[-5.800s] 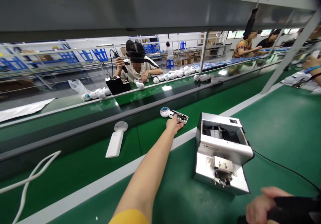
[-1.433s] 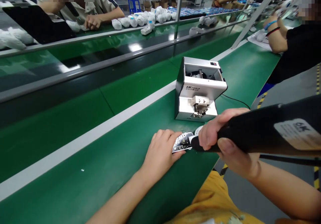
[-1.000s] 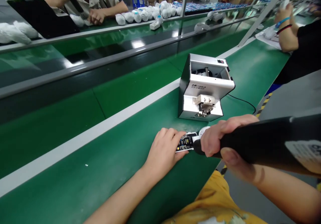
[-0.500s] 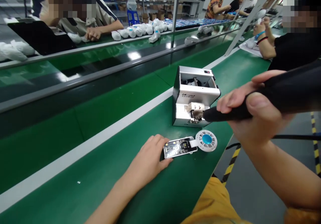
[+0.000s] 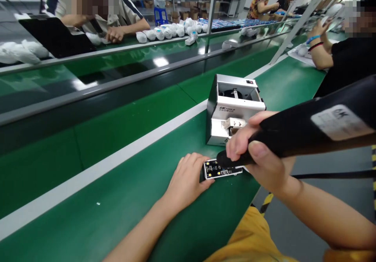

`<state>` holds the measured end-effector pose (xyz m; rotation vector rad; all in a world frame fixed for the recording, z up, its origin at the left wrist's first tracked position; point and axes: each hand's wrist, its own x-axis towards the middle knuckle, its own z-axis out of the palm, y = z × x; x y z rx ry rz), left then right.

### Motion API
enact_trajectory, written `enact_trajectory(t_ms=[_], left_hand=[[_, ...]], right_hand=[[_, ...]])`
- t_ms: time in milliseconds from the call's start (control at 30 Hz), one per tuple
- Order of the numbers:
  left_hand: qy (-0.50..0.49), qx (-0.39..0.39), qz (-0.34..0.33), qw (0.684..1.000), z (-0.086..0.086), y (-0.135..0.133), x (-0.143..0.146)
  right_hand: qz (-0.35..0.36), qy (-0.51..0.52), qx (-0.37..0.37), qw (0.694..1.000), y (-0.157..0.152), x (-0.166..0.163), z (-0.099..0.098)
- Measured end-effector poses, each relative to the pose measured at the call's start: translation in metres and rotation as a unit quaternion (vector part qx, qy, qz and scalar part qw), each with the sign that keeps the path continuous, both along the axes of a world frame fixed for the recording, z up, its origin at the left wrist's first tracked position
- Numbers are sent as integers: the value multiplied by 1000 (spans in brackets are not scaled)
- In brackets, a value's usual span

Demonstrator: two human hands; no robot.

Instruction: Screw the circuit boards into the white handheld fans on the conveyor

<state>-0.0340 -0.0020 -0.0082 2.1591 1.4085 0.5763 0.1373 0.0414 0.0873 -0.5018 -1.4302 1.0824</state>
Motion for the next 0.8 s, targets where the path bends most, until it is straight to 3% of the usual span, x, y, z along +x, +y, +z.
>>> enact_trajectory(t_ms=[233, 567, 700, 800], left_hand=[[19, 6, 3, 1000, -2, 1, 2], [10, 13, 2, 1000, -7, 2, 2], [8, 6, 1, 1000, -4, 2, 1], [2, -5, -6, 1000, 1, 2, 0]], right_hand=[[-46, -23, 6, 999, 5, -21, -21], [-9, -44, -11, 999, 13, -34, -23], [8, -27, -18, 999, 10, -20, -5], [-75, 18, -19, 997, 10, 0, 22]])
